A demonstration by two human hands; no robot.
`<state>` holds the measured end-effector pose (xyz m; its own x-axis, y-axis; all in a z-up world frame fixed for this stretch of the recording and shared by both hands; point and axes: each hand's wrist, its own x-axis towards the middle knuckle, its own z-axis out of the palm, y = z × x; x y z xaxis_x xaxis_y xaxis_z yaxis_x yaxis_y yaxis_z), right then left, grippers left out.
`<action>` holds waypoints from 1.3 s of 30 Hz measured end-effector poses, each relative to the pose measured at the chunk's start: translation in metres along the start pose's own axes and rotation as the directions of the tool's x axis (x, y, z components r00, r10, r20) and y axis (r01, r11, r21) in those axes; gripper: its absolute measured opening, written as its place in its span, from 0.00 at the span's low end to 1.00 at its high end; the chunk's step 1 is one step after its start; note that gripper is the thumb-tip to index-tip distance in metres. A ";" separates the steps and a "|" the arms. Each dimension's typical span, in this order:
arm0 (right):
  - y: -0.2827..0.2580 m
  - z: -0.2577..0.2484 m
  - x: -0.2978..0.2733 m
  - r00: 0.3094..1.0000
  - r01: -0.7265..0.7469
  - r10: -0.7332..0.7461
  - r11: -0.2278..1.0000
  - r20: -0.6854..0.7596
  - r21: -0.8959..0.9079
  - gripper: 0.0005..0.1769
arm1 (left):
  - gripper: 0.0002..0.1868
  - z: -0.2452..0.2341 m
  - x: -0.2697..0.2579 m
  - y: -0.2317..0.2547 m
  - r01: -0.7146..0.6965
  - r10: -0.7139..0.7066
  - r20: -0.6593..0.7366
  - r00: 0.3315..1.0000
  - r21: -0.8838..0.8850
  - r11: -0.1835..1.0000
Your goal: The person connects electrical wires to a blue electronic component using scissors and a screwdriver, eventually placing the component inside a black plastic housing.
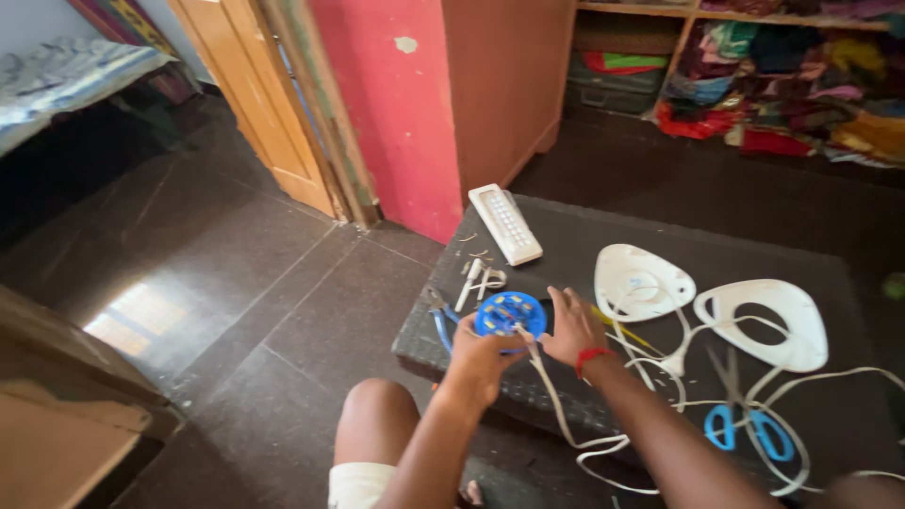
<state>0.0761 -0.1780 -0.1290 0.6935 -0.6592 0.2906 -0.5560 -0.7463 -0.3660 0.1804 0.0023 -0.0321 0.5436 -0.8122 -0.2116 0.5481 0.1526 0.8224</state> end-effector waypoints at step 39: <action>0.073 -0.228 -0.200 0.906 -0.290 0.404 0.380 0.125 0.878 0.14 | 0.22 0.140 -0.056 -0.045 -0.070 -0.223 0.558 0.799 0.456 0.887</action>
<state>-0.2077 -0.1219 -0.0118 0.4615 -0.8871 0.0049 -0.0101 -0.0108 -0.9999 0.0362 -0.0384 0.0162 -0.0423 -0.9974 -0.0580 0.1586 -0.0641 0.9853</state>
